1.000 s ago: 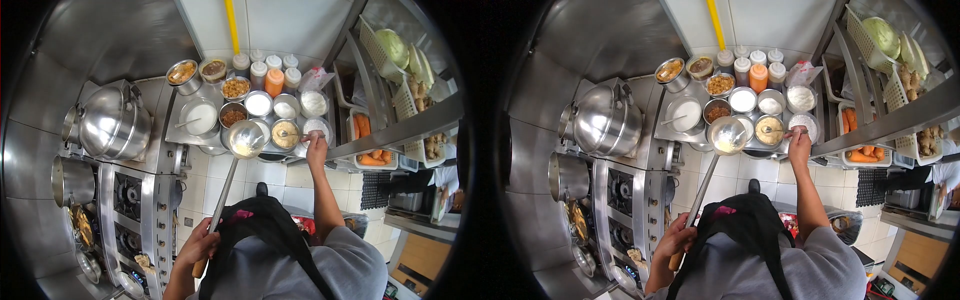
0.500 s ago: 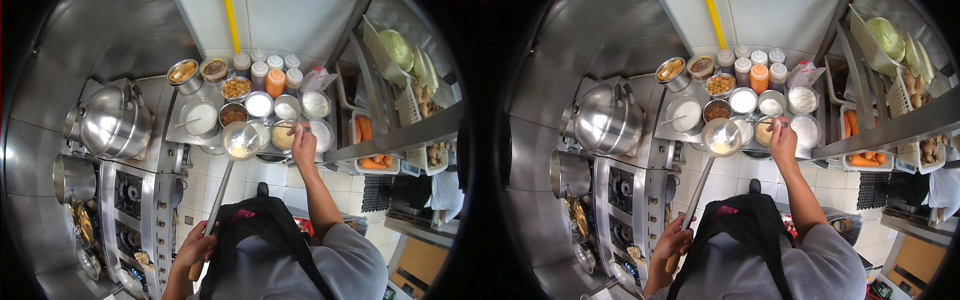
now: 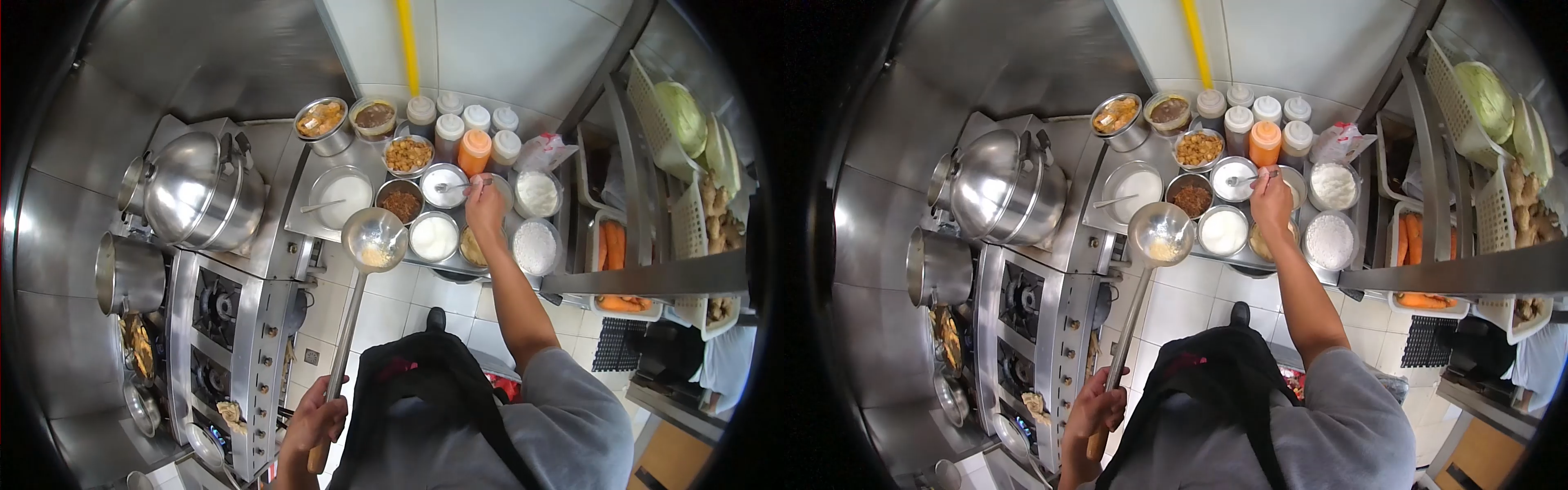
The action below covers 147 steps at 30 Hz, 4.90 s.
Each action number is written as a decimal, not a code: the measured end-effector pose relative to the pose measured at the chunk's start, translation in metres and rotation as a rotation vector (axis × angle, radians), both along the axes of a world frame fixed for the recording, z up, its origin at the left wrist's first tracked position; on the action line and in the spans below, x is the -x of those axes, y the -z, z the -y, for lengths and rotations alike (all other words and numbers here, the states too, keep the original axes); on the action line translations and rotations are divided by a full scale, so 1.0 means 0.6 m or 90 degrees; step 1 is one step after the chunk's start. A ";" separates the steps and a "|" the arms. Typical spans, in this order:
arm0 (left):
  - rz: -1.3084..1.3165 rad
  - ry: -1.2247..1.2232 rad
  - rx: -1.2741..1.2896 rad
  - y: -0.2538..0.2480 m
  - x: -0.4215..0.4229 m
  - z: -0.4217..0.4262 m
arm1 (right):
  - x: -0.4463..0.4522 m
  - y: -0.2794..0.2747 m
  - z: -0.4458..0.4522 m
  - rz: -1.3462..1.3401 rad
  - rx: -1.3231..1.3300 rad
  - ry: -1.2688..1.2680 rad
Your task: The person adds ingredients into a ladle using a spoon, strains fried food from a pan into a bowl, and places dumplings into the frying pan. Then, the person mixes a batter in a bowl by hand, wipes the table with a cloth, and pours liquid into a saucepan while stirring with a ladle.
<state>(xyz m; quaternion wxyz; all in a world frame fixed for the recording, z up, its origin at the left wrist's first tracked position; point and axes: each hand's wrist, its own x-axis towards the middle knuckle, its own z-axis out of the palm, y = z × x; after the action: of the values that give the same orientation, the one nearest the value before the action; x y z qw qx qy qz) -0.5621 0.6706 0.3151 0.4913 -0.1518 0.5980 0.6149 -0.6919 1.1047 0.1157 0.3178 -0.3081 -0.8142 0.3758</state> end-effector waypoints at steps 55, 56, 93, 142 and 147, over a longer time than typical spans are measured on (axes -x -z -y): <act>-0.281 -0.944 0.719 0.394 -0.456 1.226 | -0.086 0.356 0.454 0.040 0.029 -0.262; -0.249 -0.943 0.710 0.407 -0.445 1.235 | -0.077 0.360 0.498 0.074 0.032 -0.331; -0.165 -1.037 -0.034 0.361 -0.526 1.315 | -0.081 0.212 1.418 0.508 0.249 -0.842; -0.136 -0.887 -0.201 0.319 0.347 1.401 | -0.426 0.289 0.995 0.714 0.597 -0.125; -0.164 -0.871 -0.262 0.365 0.415 1.459 | -0.281 0.274 1.026 0.559 0.597 -0.239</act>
<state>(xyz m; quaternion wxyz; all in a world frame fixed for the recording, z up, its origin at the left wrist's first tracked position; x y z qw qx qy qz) -0.8112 -0.2049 0.0962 -0.0590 -0.3223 0.2944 0.8977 -0.5234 0.4890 -0.0486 -0.2813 -0.3912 -0.6580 0.5787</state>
